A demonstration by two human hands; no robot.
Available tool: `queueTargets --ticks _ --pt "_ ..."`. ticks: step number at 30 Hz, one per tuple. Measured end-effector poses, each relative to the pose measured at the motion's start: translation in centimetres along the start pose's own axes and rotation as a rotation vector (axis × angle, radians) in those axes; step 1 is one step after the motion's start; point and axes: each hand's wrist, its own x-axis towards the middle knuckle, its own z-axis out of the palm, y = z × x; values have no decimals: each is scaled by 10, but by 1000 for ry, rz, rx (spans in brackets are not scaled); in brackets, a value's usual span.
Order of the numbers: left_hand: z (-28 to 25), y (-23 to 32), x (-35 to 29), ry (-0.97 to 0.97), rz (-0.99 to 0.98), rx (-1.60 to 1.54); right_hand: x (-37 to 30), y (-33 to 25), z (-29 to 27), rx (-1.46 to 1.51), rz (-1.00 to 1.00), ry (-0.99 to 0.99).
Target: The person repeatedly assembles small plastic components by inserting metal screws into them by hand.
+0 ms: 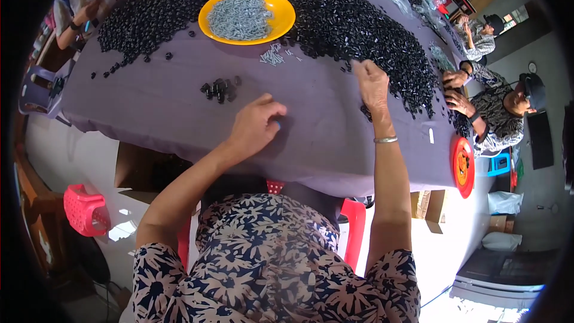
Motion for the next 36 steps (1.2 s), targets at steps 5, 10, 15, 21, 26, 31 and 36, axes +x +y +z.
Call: queueTargets --ticks 5,10,15,21,26,31,36 --pt "8 4 -3 -43 -8 47 16 31 19 -331 -372 -166" --pt "9 -2 -4 -10 26 55 24 18 31 -747 -371 -268" --pt "10 -3 -4 -17 42 64 27 3 30 -774 -268 -321" --pt "6 -2 -1 126 -25 -257 -40 -61 38 91 -84 -329" --pt "8 -3 0 119 -48 -326 -92 -86 64 524 47 -403" --pt "9 -8 -3 104 -123 -353 -95 -88 57 517 72 -455" --pt "11 -12 -4 111 -86 -411 -92 -89 52 566 85 -482"
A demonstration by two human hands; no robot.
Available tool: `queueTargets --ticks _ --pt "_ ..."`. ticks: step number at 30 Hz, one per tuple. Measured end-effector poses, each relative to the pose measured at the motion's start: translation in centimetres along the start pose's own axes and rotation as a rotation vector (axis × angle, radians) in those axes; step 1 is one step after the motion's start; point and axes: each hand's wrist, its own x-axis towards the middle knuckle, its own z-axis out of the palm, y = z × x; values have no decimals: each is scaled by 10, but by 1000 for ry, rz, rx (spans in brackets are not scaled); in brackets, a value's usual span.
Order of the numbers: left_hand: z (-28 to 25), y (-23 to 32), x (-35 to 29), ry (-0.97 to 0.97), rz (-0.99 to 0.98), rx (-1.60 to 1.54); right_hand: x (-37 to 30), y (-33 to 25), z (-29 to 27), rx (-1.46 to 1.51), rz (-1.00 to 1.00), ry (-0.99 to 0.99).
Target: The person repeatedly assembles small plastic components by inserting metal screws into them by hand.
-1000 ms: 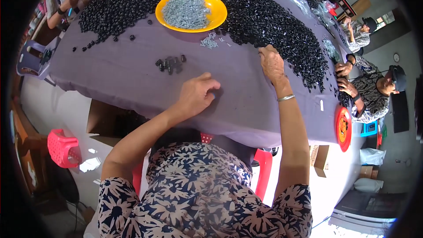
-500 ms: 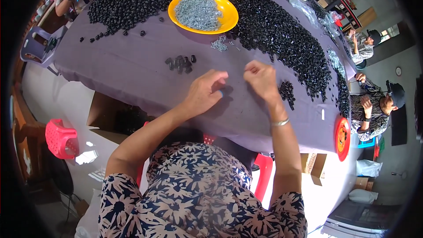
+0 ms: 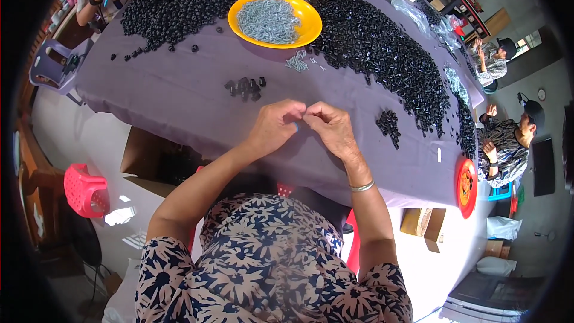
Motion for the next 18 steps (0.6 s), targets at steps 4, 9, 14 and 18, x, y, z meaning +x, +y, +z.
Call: queueTargets --ticks 4,9,14,18 --pt "-1 7 2 3 8 63 31 5 -19 -227 19 84" --pt "-1 10 3 -75 28 112 92 44 -42 -438 -215 305" --pt "-2 13 1 -114 35 190 121 50 -45 -653 -201 230" --pt "-3 11 2 -151 71 270 132 46 -42 -788 -207 186"
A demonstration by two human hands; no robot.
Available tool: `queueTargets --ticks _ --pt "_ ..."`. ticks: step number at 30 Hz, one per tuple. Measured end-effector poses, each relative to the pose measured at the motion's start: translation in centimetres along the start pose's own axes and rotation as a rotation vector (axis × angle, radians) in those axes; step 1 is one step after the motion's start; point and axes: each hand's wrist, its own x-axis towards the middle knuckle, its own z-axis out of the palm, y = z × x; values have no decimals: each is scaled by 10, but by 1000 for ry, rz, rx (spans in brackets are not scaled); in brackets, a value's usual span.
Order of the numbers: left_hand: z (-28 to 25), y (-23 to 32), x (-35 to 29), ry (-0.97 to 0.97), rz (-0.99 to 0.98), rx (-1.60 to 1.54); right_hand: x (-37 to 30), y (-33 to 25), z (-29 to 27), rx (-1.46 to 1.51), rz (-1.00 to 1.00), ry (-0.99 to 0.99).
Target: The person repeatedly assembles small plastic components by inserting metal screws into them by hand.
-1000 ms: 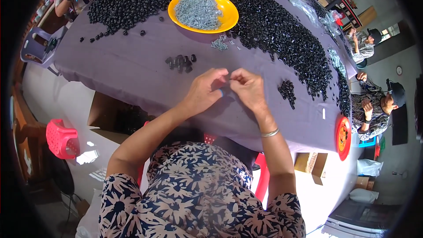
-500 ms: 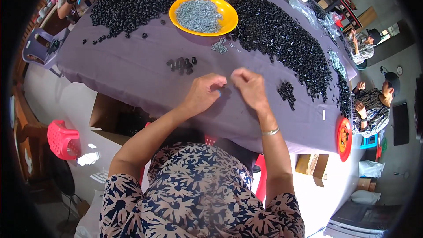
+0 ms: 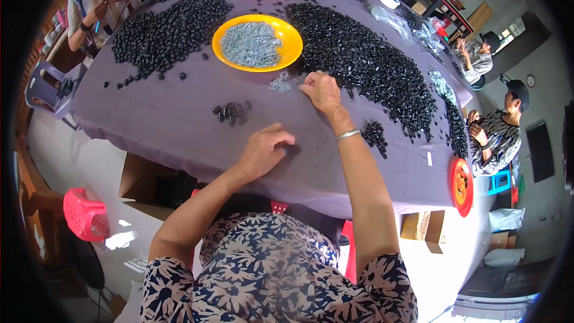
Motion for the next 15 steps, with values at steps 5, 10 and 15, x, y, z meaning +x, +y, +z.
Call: queueTargets --ticks 5,10,15 --pt "-1 3 0 -33 63 70 -5 -4 -11 -33 19 -98" --pt "0 4 -2 -49 84 105 -21 4 -25 -45 -41 -183" --pt "1 -2 -6 -21 109 136 -29 -4 -39 96 30 -313"
